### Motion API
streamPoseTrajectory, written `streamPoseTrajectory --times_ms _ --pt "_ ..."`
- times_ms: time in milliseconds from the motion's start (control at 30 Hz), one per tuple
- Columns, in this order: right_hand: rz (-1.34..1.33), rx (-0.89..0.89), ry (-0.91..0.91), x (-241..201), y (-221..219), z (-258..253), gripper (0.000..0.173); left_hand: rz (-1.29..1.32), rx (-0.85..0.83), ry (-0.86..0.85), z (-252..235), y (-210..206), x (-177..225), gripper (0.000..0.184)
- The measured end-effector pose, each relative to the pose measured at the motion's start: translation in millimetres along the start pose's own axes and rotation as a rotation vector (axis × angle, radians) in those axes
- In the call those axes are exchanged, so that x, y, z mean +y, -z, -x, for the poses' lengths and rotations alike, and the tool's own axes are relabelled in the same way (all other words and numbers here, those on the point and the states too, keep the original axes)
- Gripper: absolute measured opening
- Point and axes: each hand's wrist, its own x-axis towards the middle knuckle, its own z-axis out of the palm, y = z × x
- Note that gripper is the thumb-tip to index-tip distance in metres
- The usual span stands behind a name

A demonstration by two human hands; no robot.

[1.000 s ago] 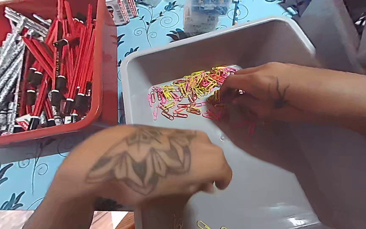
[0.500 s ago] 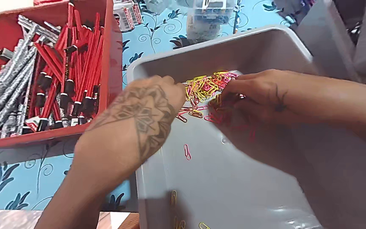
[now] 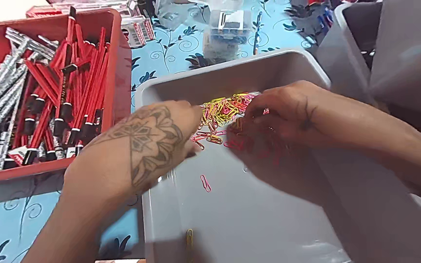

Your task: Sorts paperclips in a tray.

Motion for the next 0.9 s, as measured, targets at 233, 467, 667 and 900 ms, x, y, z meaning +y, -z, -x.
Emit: streamPoseTrajectory --times_ms 233,467,667,900 --pt "-0.003 -0.024 -0.038 -5 2 -1 0.015 0.000 -0.517 0.222 -49 16 50 0.034" --pt "-0.120 0.068 0.071 -7 1 -5 0.014 -0.052 -0.169 0.156 -62 23 32 0.023" --pt "-0.397 0.091 0.156 -13 2 -8 0.007 0.088 -0.048 0.065 -75 11 50 0.012" --pt "-0.367 0.094 0.079 -15 1 -7 0.005 0.317 -0.098 0.055 -75 10 38 0.020"
